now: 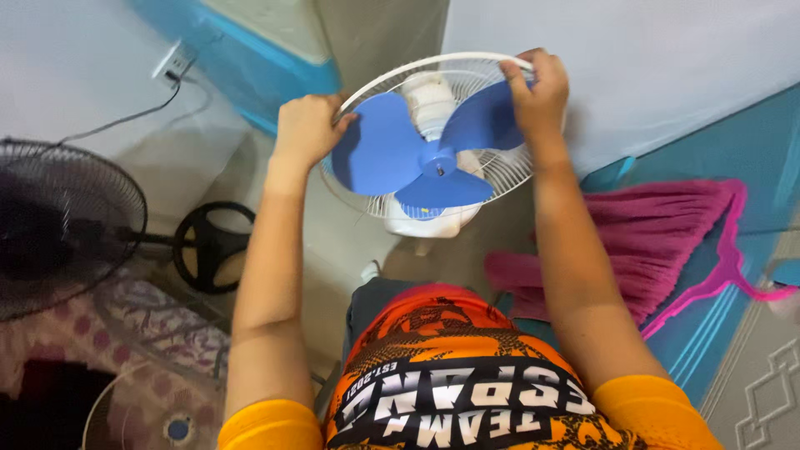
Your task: The person wipes the fan base with a cloth, then installs the fan blade onto the motor shaft and secures it with a nut. They attach the front and rear protective cages and adjust the fan head.
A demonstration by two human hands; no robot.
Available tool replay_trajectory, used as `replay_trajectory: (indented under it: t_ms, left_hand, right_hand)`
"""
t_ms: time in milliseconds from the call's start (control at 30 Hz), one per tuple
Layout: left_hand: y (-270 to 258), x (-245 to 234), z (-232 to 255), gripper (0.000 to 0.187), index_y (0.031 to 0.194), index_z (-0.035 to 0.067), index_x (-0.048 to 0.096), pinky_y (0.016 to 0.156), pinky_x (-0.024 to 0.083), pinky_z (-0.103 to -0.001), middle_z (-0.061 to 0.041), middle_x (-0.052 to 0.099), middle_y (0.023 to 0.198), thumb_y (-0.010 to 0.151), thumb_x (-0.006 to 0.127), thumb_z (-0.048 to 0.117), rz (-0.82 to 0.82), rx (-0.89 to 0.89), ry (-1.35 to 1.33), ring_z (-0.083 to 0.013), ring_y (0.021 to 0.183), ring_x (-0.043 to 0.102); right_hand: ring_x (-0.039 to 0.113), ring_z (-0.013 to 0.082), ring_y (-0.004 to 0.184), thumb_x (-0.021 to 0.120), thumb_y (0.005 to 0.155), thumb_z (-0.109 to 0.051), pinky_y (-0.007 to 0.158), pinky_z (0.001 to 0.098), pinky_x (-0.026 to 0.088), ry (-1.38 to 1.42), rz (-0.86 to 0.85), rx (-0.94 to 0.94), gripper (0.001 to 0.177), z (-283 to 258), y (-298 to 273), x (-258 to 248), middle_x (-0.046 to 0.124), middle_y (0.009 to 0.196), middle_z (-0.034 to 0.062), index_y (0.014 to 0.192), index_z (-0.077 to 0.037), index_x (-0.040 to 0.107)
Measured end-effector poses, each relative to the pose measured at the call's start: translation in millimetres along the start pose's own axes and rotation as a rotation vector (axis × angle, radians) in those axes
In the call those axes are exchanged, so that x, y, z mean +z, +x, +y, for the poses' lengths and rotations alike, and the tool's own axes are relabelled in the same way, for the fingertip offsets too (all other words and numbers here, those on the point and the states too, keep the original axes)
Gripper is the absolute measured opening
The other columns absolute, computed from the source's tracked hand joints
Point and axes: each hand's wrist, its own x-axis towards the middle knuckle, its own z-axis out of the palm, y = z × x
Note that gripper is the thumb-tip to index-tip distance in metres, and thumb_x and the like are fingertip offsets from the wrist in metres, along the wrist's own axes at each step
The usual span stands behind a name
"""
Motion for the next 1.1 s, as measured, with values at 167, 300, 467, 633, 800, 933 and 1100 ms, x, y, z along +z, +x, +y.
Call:
replay_trajectory:
  t_ms: [167,300,467,633,800,933,1100]
  left_hand:
    - [-33.0,10.2,38.8,0.016,0.093,0.008,0.073,0.061,0.048,-0.046,-0.013,0.064,0.074,0.097,0.077,0.022,0.424,-0.202,-0.099,-0.0342,0.068,0.063]
    - [-70.0,70.3,64.5,0.022,0.093,0.005,0.073,0.052,0.039,-0.038,-0.005,0.062,0.066,0.102,0.063,0.023,0.245,-0.615,-0.956,-0.0219,0.053,0.055]
    - [-71.0,148.7,49.7,0.049,0.111,-0.004,0.073,0.059,0.049,-0.032,-0.008,0.069,0.083,0.105,0.053,0.041,-0.073,-0.902,-2.288,-0.0180,0.067,0.063]
    - [-70.4,121.4,90.6,0.070,0.131,-0.004,0.061,0.101,0.053,-0.042,-0.021,0.070,0.116,0.101,0.041,0.055,-0.333,-0.906,-2.490,-0.0318,0.107,0.068]
    - [-74.1,90.4,105.1,0.078,0.140,0.004,0.053,0.109,0.043,-0.050,-0.020,0.060,0.136,0.097,0.034,0.066,-0.517,-0.780,-2.608,-0.0332,0.123,0.060]
    - [-83.7,92.5,95.3,0.072,0.154,0.004,0.045,0.113,0.043,-0.044,-0.016,0.053,0.147,0.106,0.045,0.057,-0.546,-0.541,-2.550,-0.0300,0.129,0.056]
    - [-95.3,68.4,77.5,0.070,0.158,0.004,0.040,0.115,0.043,-0.038,-0.011,0.046,0.156,0.097,0.072,0.018,-0.424,-0.048,-1.689,-0.0250,0.135,0.053]
  right_hand:
    - [0.061,0.0320,0.097,0.080,0.101,-0.029,0.089,0.0448,0.045,-0.013,-0.040,-0.045,0.027,-9.3,-7.9,-8.1,0.068,0.100,0.0125,0.103,-0.004,0.070]
    - [0.058,0.0366,0.116,0.074,0.101,-0.023,0.104,0.0482,0.039,-0.079,-0.012,-0.206,0.028,-36.2,-6.5,-21.1,0.067,0.120,0.0168,0.117,-0.001,0.068]
    - [0.056,0.0424,0.111,0.067,0.097,-0.009,0.099,0.0483,0.045,-0.151,0.242,-0.326,0.029,-82.0,-28.6,-33.7,0.060,0.118,0.0264,0.119,0.007,0.061]
    - [0.060,0.0389,0.109,0.069,0.092,-0.006,0.097,0.0502,0.047,0.109,-0.228,-0.282,0.027,-142.8,-109.6,-6.5,0.065,0.112,0.0184,0.118,-0.004,0.066]
    - [0.065,0.0387,0.116,0.077,0.081,-0.014,0.105,0.0485,0.046,0.152,-0.369,-0.176,0.057,-164.4,-140.5,14.9,0.068,0.125,0.0167,0.135,-0.006,0.063]
    - [0.070,0.0261,0.111,0.074,0.092,-0.012,0.101,0.0382,0.054,0.705,-0.199,0.402,0.048,-144.2,-158.3,24.2,0.072,0.123,0.0091,0.138,-0.010,0.059]
    - [0.069,0.0211,0.110,0.063,0.105,-0.019,0.095,0.0351,0.056,1.423,0.035,0.960,0.035,-149.5,-177.9,19.7,0.070,0.125,0.0070,0.137,-0.007,0.058]
